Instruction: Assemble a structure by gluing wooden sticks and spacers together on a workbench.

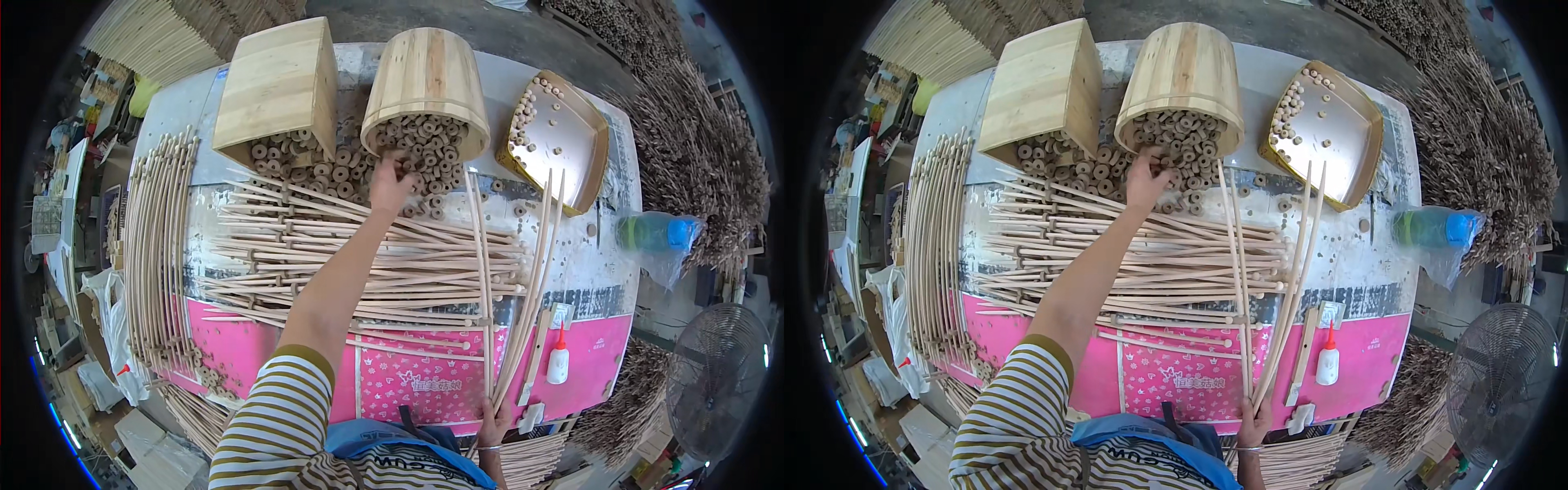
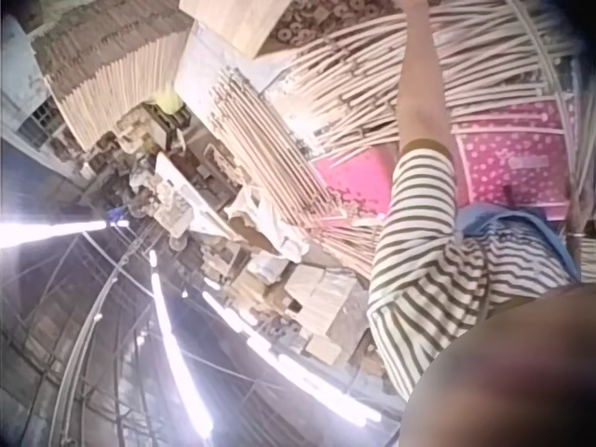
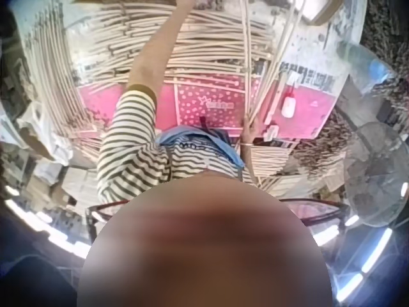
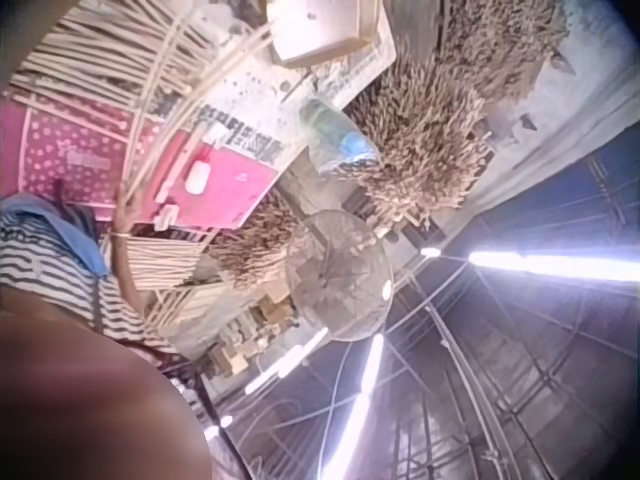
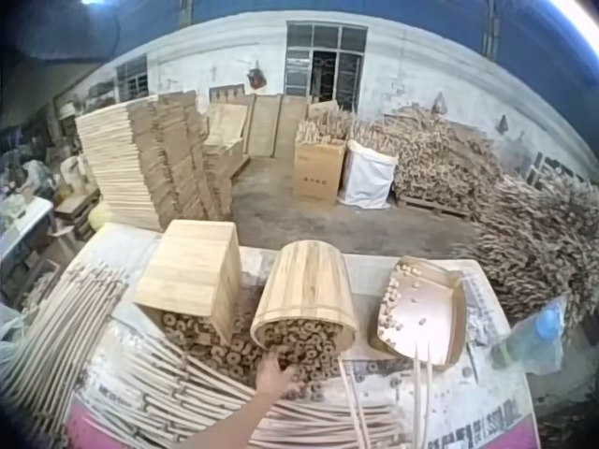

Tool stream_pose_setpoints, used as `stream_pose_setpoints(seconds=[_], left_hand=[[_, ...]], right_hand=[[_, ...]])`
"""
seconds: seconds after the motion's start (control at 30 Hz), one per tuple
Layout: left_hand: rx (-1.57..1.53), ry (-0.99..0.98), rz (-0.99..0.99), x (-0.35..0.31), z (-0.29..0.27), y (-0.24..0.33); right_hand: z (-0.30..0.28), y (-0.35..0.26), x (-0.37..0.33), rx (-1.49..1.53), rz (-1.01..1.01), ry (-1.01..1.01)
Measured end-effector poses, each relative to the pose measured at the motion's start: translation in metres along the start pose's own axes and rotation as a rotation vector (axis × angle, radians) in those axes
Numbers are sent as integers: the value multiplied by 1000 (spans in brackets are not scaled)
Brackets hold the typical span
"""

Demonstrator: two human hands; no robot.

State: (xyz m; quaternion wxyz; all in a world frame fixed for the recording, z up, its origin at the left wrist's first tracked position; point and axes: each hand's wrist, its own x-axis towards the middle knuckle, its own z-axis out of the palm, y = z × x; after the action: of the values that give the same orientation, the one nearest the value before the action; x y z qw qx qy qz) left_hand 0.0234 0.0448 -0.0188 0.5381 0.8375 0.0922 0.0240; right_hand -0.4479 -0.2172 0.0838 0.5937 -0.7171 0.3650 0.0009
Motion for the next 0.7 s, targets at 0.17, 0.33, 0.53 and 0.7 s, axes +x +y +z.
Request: stream_pose_setpoints(seconds=[0.17, 0.33, 0.53, 0.7], left_hand=[[411, 28, 144, -23, 18, 20], [395, -41, 108, -20, 16, 20], [558, -21, 31, -24, 32, 43], [235, 85, 28, -8, 12, 13]], right_hand=[[3, -7, -1, 20, 39, -2], [3, -13, -2, -16, 39, -28], [1, -13, -2, 5, 58, -15], [-3, -12, -5, 4, 40, -19]])
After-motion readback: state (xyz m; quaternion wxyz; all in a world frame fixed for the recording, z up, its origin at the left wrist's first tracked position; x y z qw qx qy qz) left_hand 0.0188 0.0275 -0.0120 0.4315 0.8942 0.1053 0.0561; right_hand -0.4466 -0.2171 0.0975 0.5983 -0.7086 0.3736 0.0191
